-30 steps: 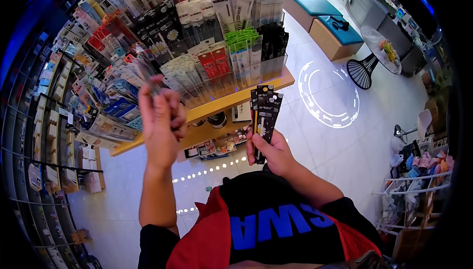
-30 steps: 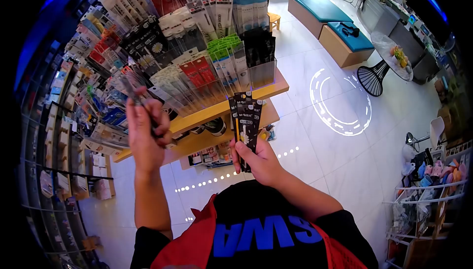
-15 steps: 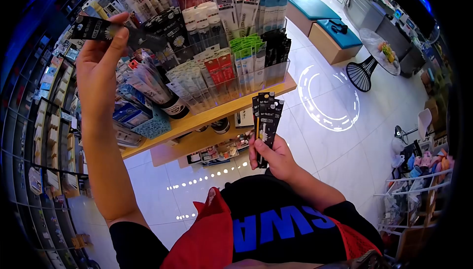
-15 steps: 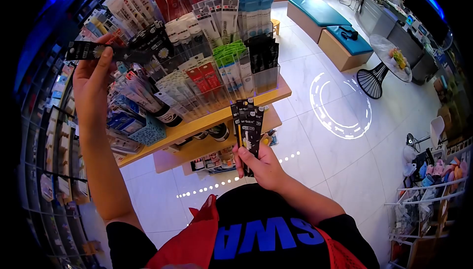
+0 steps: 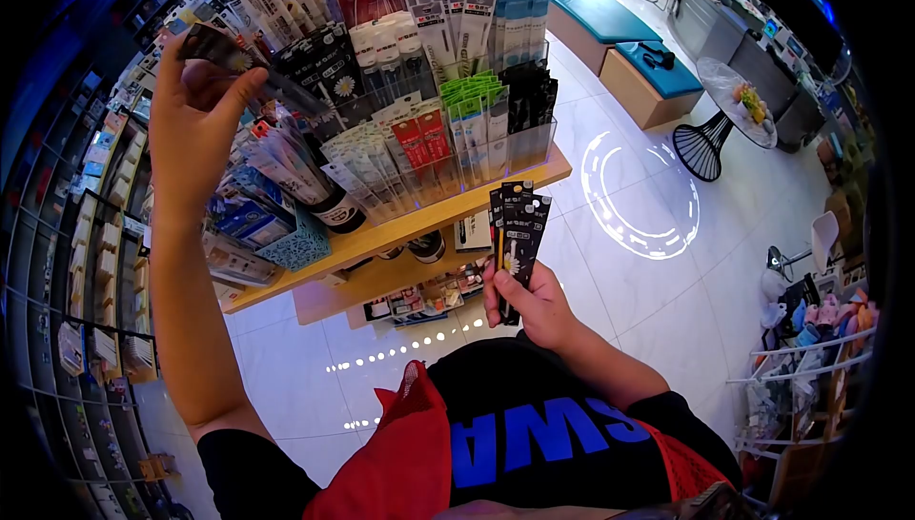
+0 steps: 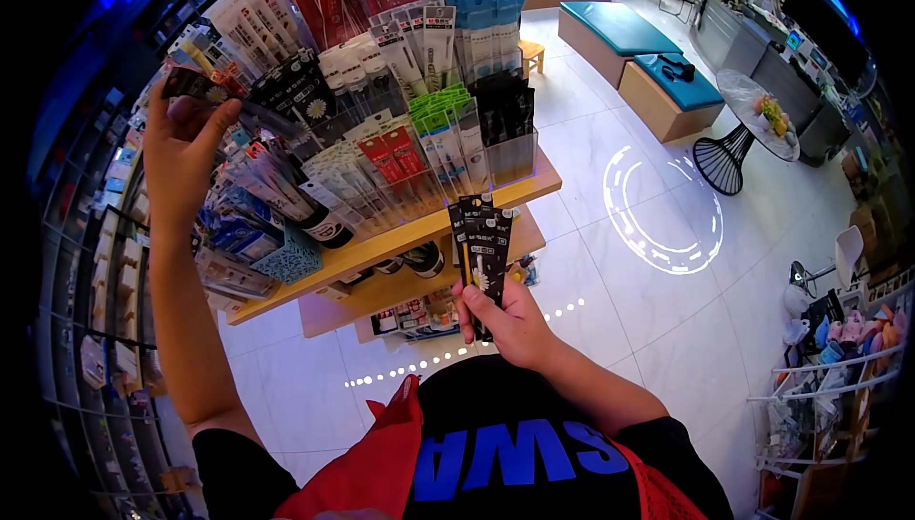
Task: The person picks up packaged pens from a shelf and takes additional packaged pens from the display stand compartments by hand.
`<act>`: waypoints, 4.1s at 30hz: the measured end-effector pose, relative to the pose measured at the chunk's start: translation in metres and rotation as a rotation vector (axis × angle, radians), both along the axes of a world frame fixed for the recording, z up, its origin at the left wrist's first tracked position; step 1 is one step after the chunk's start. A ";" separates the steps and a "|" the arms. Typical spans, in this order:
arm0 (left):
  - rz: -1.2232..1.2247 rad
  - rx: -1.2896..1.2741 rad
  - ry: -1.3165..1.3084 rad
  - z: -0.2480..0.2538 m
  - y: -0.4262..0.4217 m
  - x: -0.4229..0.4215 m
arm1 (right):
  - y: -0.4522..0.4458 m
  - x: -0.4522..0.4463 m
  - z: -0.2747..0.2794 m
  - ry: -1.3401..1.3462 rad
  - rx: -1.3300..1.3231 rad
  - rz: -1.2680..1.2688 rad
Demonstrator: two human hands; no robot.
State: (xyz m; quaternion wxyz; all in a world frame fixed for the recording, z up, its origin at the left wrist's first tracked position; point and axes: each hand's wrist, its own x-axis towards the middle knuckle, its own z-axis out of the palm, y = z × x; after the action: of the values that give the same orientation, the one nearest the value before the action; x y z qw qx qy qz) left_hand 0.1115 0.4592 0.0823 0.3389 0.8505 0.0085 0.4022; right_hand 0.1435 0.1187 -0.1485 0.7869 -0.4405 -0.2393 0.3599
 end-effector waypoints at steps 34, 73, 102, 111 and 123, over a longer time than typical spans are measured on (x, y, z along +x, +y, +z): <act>0.109 -0.028 0.302 -0.015 0.004 0.022 | -0.020 -0.007 -0.008 -0.003 -0.062 -0.017; -0.349 -0.543 0.645 -0.118 -0.146 -0.031 | -0.008 -0.007 0.000 0.140 -0.006 0.112; 0.151 0.365 -0.243 0.004 -0.035 0.020 | -0.017 -0.004 -0.009 0.068 0.093 -0.006; 0.103 0.507 -0.282 0.001 -0.026 0.029 | -0.018 -0.002 -0.011 0.064 0.098 -0.027; 0.005 0.915 -0.283 0.006 -0.059 0.022 | -0.021 0.001 -0.013 0.099 0.098 -0.007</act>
State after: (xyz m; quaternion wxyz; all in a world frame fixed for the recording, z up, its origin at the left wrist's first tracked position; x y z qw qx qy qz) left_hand 0.1333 0.4002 0.0885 -0.0733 0.8491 -0.2136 0.4775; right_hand 0.1450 0.0976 -0.1618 0.8196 -0.3837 -0.2160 0.3665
